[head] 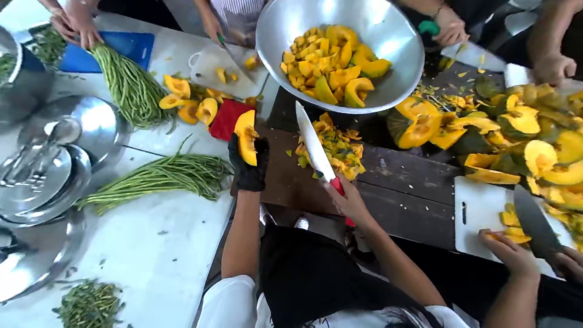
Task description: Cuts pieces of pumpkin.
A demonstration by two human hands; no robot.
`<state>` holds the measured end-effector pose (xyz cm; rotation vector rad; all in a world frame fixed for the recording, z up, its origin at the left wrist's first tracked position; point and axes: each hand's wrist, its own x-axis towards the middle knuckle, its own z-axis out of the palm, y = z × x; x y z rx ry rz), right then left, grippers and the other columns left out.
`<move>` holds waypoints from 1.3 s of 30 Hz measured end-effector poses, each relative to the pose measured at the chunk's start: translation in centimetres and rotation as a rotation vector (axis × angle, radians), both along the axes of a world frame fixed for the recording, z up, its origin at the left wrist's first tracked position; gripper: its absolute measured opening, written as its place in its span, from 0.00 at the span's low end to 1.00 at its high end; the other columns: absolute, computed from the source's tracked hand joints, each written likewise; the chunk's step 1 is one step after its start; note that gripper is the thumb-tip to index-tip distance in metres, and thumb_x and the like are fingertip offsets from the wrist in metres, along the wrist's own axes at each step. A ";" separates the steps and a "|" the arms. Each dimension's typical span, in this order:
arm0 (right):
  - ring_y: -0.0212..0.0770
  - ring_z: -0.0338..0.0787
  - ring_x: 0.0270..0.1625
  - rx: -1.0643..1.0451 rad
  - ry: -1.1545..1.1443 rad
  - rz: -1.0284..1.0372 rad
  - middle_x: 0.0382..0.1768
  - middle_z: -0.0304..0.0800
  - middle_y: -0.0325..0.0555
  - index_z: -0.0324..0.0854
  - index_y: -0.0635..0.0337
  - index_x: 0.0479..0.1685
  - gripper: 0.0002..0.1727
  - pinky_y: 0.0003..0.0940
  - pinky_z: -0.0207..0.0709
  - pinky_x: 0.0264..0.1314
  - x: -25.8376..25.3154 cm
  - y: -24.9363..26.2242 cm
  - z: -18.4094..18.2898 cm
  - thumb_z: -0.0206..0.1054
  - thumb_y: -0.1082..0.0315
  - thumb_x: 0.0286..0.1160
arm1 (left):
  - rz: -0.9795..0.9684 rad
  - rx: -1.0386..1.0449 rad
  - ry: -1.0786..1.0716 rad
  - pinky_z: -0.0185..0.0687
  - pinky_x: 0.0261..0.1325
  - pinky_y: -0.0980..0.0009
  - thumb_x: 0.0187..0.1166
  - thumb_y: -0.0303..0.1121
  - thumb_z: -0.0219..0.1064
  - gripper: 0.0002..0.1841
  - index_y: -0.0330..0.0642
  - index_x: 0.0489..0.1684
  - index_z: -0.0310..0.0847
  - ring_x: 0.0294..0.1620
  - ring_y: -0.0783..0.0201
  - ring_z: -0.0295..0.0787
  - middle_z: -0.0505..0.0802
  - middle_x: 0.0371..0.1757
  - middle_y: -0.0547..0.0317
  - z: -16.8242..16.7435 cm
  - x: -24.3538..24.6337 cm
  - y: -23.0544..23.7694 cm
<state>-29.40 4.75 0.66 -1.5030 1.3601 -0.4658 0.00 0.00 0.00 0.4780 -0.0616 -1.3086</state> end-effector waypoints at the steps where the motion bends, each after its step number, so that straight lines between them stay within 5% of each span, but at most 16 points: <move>1: 0.38 0.85 0.25 -0.073 0.020 0.024 0.32 0.86 0.49 0.73 0.63 0.77 0.27 0.38 0.84 0.32 -0.7 0.2 0.0 0.62 0.54 0.87 | -0.006 0.017 0.019 0.92 0.47 0.61 0.87 0.59 0.46 0.25 0.48 0.60 0.74 0.43 0.59 0.91 0.89 0.44 0.54 0.4 -0.2 -0.1; 4: 0.45 0.94 0.37 -0.302 0.101 0.105 0.43 0.94 0.55 0.73 0.56 0.84 0.28 0.44 0.90 0.47 -2.4 0.4 0.1 0.63 0.62 0.85 | -0.091 -0.115 0.056 0.90 0.56 0.62 0.89 0.56 0.41 0.27 0.45 0.67 0.71 0.52 0.58 0.90 0.88 0.52 0.51 0.8 -0.5 -0.3; 7: 0.45 0.92 0.38 -0.450 0.138 0.076 0.42 0.95 0.56 0.78 0.56 0.80 0.28 0.46 0.86 0.46 -3.6 0.3 0.8 0.63 0.58 0.82 | -0.063 -0.064 0.077 0.91 0.53 0.67 0.94 0.49 0.33 0.24 0.46 0.57 0.73 0.49 0.65 0.92 0.91 0.46 0.56 4.3 -2.1 -0.3; 10: 0.39 0.86 0.30 -0.421 0.182 0.002 0.34 0.92 0.50 0.81 0.55 0.77 0.28 0.41 0.82 0.38 -4.5 -0.2 1.6 0.57 0.48 0.88 | -0.093 -0.015 0.105 0.90 0.57 0.63 0.94 0.46 0.35 0.21 0.46 0.63 0.71 0.55 0.61 0.91 0.90 0.52 0.53 5.0 -2.8 -0.9; 12: 0.38 0.82 0.25 -0.351 0.184 -0.042 0.29 0.88 0.48 0.79 0.54 0.79 0.27 0.40 0.80 0.33 -4.8 -0.8 1.9 0.54 0.50 0.91 | -0.102 0.073 0.100 0.93 0.50 0.64 0.92 0.48 0.40 0.20 0.47 0.62 0.73 0.52 0.61 0.92 0.91 0.51 0.54 4.4 -3.0 -2.0; 16: 0.38 0.78 0.22 -0.202 0.103 -0.049 0.29 0.84 0.48 0.62 0.43 0.92 0.29 0.39 0.78 0.28 -4.3 -1.6 2.1 0.53 0.54 0.93 | -0.179 -0.030 0.153 0.90 0.60 0.56 0.90 0.49 0.47 0.23 0.44 0.72 0.70 0.61 0.52 0.89 0.88 0.62 0.45 -0.6 -2.6 -3.9; 21: 0.42 0.83 0.27 -0.269 0.082 0.002 0.40 0.89 0.51 0.61 0.33 0.91 0.31 0.44 0.81 0.32 -3.6 -1.6 1.2 0.60 0.59 0.90 | -0.226 -0.005 0.109 0.92 0.57 0.60 0.89 0.49 0.49 0.23 0.45 0.73 0.69 0.60 0.53 0.90 0.87 0.63 0.46 0.0 -3.5 -1.7; 24: 0.53 0.92 0.44 -0.324 0.246 -0.001 0.56 0.92 0.52 0.65 0.29 0.89 0.29 0.61 0.85 0.46 -2.9 -1.6 1.2 0.59 0.53 0.90 | -0.247 0.023 0.097 0.91 0.60 0.61 0.89 0.46 0.47 0.23 0.45 0.76 0.66 0.65 0.54 0.88 0.85 0.67 0.46 0.6 -3.8 0.1; 28: 0.61 0.92 0.49 -0.274 0.437 -0.060 0.55 0.91 0.55 0.65 0.30 0.90 0.31 0.67 0.82 0.46 -1.7 -1.4 1.2 0.49 0.38 0.90 | -0.279 0.116 0.065 0.92 0.56 0.64 0.89 0.48 0.47 0.22 0.47 0.74 0.68 0.66 0.55 0.89 0.87 0.67 0.48 0.7 -4.1 2.0; 32: 0.63 0.92 0.42 -0.295 0.468 -0.077 0.51 0.92 0.57 0.55 0.26 0.94 0.31 0.66 0.82 0.39 -1.3 -1.4 1.2 0.49 0.44 0.92 | -0.258 0.153 0.075 0.92 0.58 0.62 0.90 0.47 0.47 0.22 0.48 0.75 0.66 0.66 0.53 0.89 0.86 0.68 0.47 0.5 -4.3 2.8; 35: 0.60 0.90 0.39 -0.313 0.429 -0.053 0.50 0.89 0.56 0.62 0.20 0.89 0.27 0.63 0.81 0.36 -1.3 -1.4 1.1 0.52 0.49 0.93 | -0.227 0.145 0.093 0.90 0.62 0.59 0.90 0.46 0.46 0.21 0.44 0.73 0.67 0.65 0.51 0.88 0.86 0.66 0.45 0.4 -4.4 3.0; 39: 0.58 0.93 0.43 -0.298 0.406 -0.062 0.48 0.94 0.52 0.72 0.30 0.85 0.33 0.65 0.83 0.40 -1.6 -1.6 1.2 0.54 0.32 0.84 | -0.241 0.117 0.087 0.91 0.60 0.61 0.90 0.46 0.47 0.22 0.45 0.74 0.67 0.66 0.53 0.89 0.86 0.67 0.46 0.1 -4.4 3.3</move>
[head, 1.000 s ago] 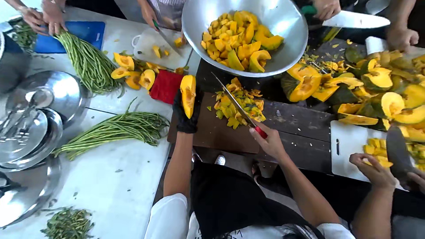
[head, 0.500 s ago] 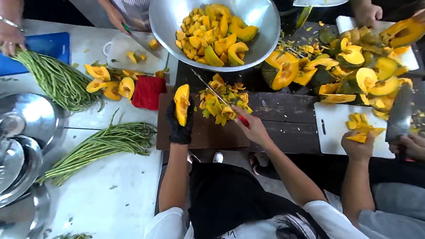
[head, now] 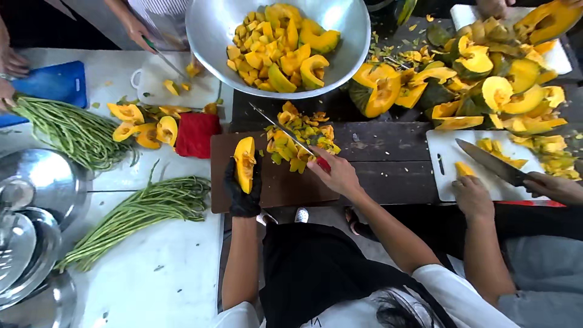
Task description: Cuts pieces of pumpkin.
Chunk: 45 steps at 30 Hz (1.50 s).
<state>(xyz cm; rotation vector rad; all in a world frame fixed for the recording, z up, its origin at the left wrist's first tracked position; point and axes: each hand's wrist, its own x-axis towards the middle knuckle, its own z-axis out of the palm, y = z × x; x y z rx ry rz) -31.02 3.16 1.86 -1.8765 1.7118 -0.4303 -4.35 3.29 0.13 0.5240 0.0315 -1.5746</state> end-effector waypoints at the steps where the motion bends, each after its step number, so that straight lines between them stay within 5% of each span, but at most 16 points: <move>1: 0.58 0.92 0.41 0.003 -0.015 -0.013 0.43 0.94 0.52 0.74 0.34 0.83 0.35 0.64 0.82 0.40 0.1 0.0 0.0 0.53 0.30 0.82 | -0.010 -0.015 0.016 0.91 0.60 0.62 0.89 0.47 0.48 0.22 0.46 0.74 0.68 0.67 0.54 0.88 0.86 0.68 0.47 0.0 0.0 0.2; 4: 0.57 0.91 0.34 0.009 -0.014 -0.060 0.33 0.92 0.51 0.80 0.41 0.78 0.37 0.62 0.81 0.36 0.6 0.2 0.3 0.48 0.30 0.84 | -0.010 -0.021 0.024 0.93 0.54 0.66 0.88 0.49 0.49 0.23 0.48 0.73 0.70 0.65 0.56 0.90 0.87 0.68 0.49 0.0 0.0 0.7; 9: 0.55 0.92 0.36 -0.099 0.005 -0.003 0.39 0.94 0.51 0.71 0.37 0.87 0.35 0.59 0.82 0.34 1.5 0.2 0.7 0.44 0.34 0.88 | 0.042 -0.036 0.113 0.92 0.59 0.64 0.88 0.50 0.50 0.24 0.47 0.75 0.68 0.69 0.55 0.88 0.85 0.71 0.48 -0.6 0.3 0.6; 17: 0.48 0.83 0.20 -0.098 -0.161 0.059 0.20 0.83 0.46 0.77 0.50 0.78 0.26 0.51 0.78 0.25 2.5 -0.7 0.0 0.49 0.48 0.93 | 0.194 0.028 0.147 0.91 0.60 0.60 0.89 0.48 0.49 0.22 0.46 0.74 0.65 0.68 0.52 0.87 0.85 0.69 0.46 -0.9 0.5 -0.3; 20: 0.55 0.89 0.28 0.031 -0.058 0.051 0.27 0.88 0.51 0.68 0.37 0.87 0.27 0.58 0.82 0.32 2.8 -0.7 -0.1 0.48 0.44 0.93 | 0.201 0.044 0.152 0.90 0.62 0.60 0.89 0.47 0.50 0.22 0.46 0.75 0.65 0.68 0.52 0.87 0.84 0.69 0.46 -0.7 0.3 0.1; 25: 0.48 0.83 0.19 -0.130 -0.172 0.073 0.20 0.83 0.46 0.75 0.48 0.79 0.25 0.51 0.79 0.23 3.3 -0.4 -0.9 0.49 0.49 0.93 | 0.206 0.078 0.102 0.91 0.60 0.61 0.89 0.49 0.48 0.22 0.48 0.75 0.65 0.67 0.52 0.87 0.85 0.69 0.46 -0.8 0.1 -0.3; 28: 0.57 0.90 0.29 0.026 -0.023 0.068 0.27 0.88 0.52 0.73 0.41 0.82 0.25 0.59 0.83 0.33 3.3 -0.7 -0.8 0.49 0.47 0.94 | 0.189 0.097 0.092 0.92 0.57 0.63 0.89 0.50 0.49 0.23 0.48 0.75 0.65 0.66 0.54 0.88 0.85 0.68 0.47 -0.2 -0.4 -0.7; 33: 0.57 0.90 0.32 -0.205 0.107 0.081 0.42 0.90 0.54 0.67 0.27 0.89 0.28 0.56 0.81 0.28 3.0 0.3 -0.5 0.58 0.52 0.90 | 0.207 0.116 0.118 0.90 0.61 0.62 0.90 0.49 0.48 0.22 0.47 0.74 0.66 0.65 0.53 0.88 0.85 0.66 0.47 0.6 -0.9 -1.7; 37: 0.58 0.90 0.37 -0.261 0.152 0.080 0.45 0.88 0.56 0.67 0.28 0.89 0.30 0.55 0.81 0.32 2.6 0.1 -0.5 0.62 0.49 0.87 | 0.221 0.087 0.104 0.90 0.61 0.61 0.89 0.46 0.50 0.20 0.46 0.72 0.66 0.65 0.53 0.88 0.85 0.65 0.47 0.3 -1.3 -2.3; 41: 0.58 0.90 0.44 -0.315 0.178 0.033 0.48 0.88 0.57 0.69 0.37 0.88 0.30 0.54 0.83 0.39 2.4 -0.4 -0.8 0.62 0.49 0.86 | 0.288 0.157 -0.437 0.88 0.57 0.67 0.91 0.41 0.49 0.15 0.46 0.66 0.71 0.55 0.64 0.88 0.87 0.55 0.56 1.7 -2.7 -1.4; 45: 0.58 0.90 0.46 -0.366 0.238 0.037 0.45 0.88 0.57 0.73 0.36 0.86 0.29 0.54 0.82 0.43 2.2 -1.0 -0.8 0.66 0.52 0.84 | 0.358 -0.087 -1.142 0.81 0.72 0.65 0.88 0.31 0.58 0.17 0.36 0.71 0.76 0.68 0.69 0.83 0.87 0.68 0.58 1.7 -3.2 0.5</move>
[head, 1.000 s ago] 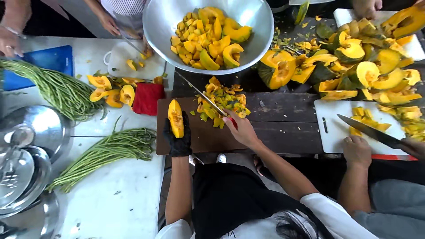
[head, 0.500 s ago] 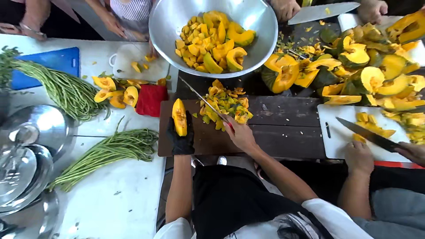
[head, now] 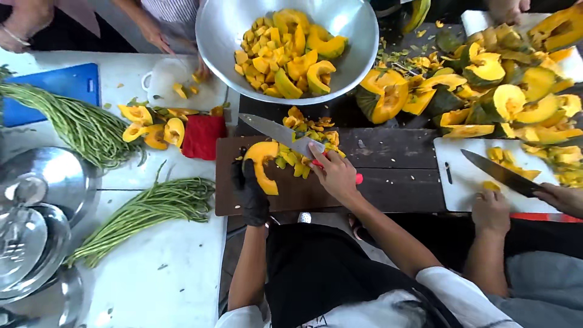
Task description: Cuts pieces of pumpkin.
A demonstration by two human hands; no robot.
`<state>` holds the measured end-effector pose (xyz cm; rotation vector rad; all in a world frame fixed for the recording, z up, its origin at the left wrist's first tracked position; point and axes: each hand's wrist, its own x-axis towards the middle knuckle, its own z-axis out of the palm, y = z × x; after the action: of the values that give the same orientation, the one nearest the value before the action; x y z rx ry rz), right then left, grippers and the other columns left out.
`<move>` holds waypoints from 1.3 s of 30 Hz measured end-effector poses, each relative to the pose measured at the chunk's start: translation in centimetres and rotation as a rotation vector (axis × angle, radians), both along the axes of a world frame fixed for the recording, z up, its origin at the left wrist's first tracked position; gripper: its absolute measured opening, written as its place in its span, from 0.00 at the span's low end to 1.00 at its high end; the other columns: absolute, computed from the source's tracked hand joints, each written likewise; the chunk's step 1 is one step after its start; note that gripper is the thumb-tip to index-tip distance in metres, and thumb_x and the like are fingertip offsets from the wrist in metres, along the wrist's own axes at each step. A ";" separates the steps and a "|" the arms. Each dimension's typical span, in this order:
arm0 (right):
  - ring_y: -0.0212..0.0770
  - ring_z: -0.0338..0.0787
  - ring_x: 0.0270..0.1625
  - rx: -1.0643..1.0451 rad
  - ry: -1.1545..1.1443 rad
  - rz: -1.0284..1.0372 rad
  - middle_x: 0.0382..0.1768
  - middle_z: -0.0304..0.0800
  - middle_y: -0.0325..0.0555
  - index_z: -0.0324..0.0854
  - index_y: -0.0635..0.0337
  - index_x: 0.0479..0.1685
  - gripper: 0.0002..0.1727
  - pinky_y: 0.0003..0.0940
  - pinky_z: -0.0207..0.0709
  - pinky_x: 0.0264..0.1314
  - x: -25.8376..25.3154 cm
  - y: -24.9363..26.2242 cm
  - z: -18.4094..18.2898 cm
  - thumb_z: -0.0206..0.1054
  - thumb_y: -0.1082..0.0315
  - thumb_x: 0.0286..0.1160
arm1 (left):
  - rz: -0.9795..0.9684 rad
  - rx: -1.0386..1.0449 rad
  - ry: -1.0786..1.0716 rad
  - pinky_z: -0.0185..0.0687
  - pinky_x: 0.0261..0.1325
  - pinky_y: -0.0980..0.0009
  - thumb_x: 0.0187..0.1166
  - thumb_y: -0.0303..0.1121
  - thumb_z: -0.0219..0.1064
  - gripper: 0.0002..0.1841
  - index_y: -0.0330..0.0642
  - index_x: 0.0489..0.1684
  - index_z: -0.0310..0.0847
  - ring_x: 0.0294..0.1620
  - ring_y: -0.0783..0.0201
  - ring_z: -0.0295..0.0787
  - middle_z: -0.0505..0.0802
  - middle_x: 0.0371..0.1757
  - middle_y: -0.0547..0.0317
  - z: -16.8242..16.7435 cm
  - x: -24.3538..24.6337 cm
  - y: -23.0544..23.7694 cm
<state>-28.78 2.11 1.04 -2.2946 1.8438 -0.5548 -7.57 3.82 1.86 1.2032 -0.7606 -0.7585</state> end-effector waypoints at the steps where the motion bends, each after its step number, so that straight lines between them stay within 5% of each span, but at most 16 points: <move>1: 0.58 0.90 0.46 0.001 0.013 0.009 0.45 0.88 0.57 0.73 0.36 0.86 0.30 0.54 0.82 0.44 0.1 -0.1 0.0 0.67 0.53 0.84 | -0.020 -0.054 -0.126 0.79 0.75 0.67 0.86 0.28 0.59 0.18 0.33 0.71 0.76 0.71 0.68 0.82 0.86 0.70 0.55 0.1 -0.3 0.0; 5: 0.58 0.89 0.46 -0.005 0.031 0.059 0.45 0.88 0.56 0.73 0.34 0.85 0.30 0.52 0.81 0.43 1.1 -0.1 -0.2 0.67 0.56 0.82 | -0.094 -0.044 -0.578 0.73 0.80 0.63 0.81 0.28 0.66 0.18 0.31 0.66 0.82 0.76 0.58 0.79 0.85 0.72 0.44 0.5 -1.7 -1.1; 8: 0.58 0.90 0.47 0.043 0.028 0.067 0.47 0.88 0.56 0.76 0.34 0.83 0.27 0.54 0.82 0.45 1.7 0.1 -0.5 0.66 0.54 0.84 | -0.082 -0.045 -0.693 0.74 0.78 0.60 0.78 0.30 0.68 0.16 0.31 0.60 0.87 0.74 0.53 0.82 0.89 0.69 0.43 -0.5 -2.8 -3.2; 13: 0.57 0.90 0.49 0.080 0.044 0.096 0.48 0.89 0.55 0.77 0.31 0.81 0.27 0.53 0.82 0.45 1.4 0.7 -0.7 0.68 0.56 0.81 | -0.067 0.036 -0.653 0.75 0.77 0.59 0.80 0.31 0.68 0.16 0.33 0.61 0.87 0.73 0.51 0.82 0.88 0.68 0.41 -1.2 -2.4 -5.2; 20: 0.57 0.90 0.48 0.142 0.015 0.040 0.45 0.88 0.55 0.77 0.31 0.82 0.27 0.54 0.83 0.48 0.5 0.9 -0.7 0.67 0.55 0.83 | -0.092 0.069 -0.505 0.76 0.75 0.69 0.80 0.27 0.67 0.16 0.33 0.64 0.85 0.72 0.64 0.82 0.88 0.68 0.47 0.6 -1.2 -2.5; 28: 0.58 0.91 0.51 0.134 -0.042 0.104 0.49 0.90 0.57 0.79 0.32 0.80 0.27 0.55 0.84 0.49 2.0 1.9 -0.5 0.68 0.59 0.80 | -0.038 0.103 -0.584 0.74 0.77 0.66 0.80 0.32 0.68 0.16 0.36 0.63 0.87 0.73 0.60 0.81 0.88 0.69 0.47 -0.9 -2.8 -4.1; 32: 0.57 0.91 0.49 0.158 -0.033 0.041 0.48 0.90 0.55 0.77 0.31 0.81 0.27 0.55 0.84 0.47 0.7 1.5 -0.7 0.67 0.56 0.82 | -0.031 0.021 -0.217 0.81 0.72 0.66 0.83 0.26 0.64 0.16 0.30 0.65 0.81 0.68 0.65 0.84 0.88 0.68 0.49 0.2 -0.3 -3.0; 37: 0.54 0.93 0.45 0.342 -0.357 -0.037 0.52 0.93 0.52 0.75 0.33 0.83 0.25 0.61 0.85 0.45 -1.5 1.6 0.4 0.59 0.48 0.88 | -0.052 0.111 0.540 0.89 0.57 0.65 0.92 0.39 0.48 0.16 0.44 0.68 0.73 0.54 0.64 0.89 0.89 0.56 0.57 1.3 2.1 -2.7; 39: 0.42 0.89 0.33 0.326 -0.566 -0.002 0.41 0.93 0.46 0.80 0.43 0.79 0.25 0.48 0.84 0.38 -3.0 2.2 0.5 0.57 0.48 0.89 | -0.127 0.080 0.911 0.91 0.58 0.60 0.91 0.43 0.46 0.18 0.46 0.71 0.69 0.60 0.56 0.90 0.88 0.60 0.49 1.6 3.1 -2.7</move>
<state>-31.75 4.27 1.54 -1.7002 1.5233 -0.7449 -4.49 1.10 3.50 0.7469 -0.0446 -1.3138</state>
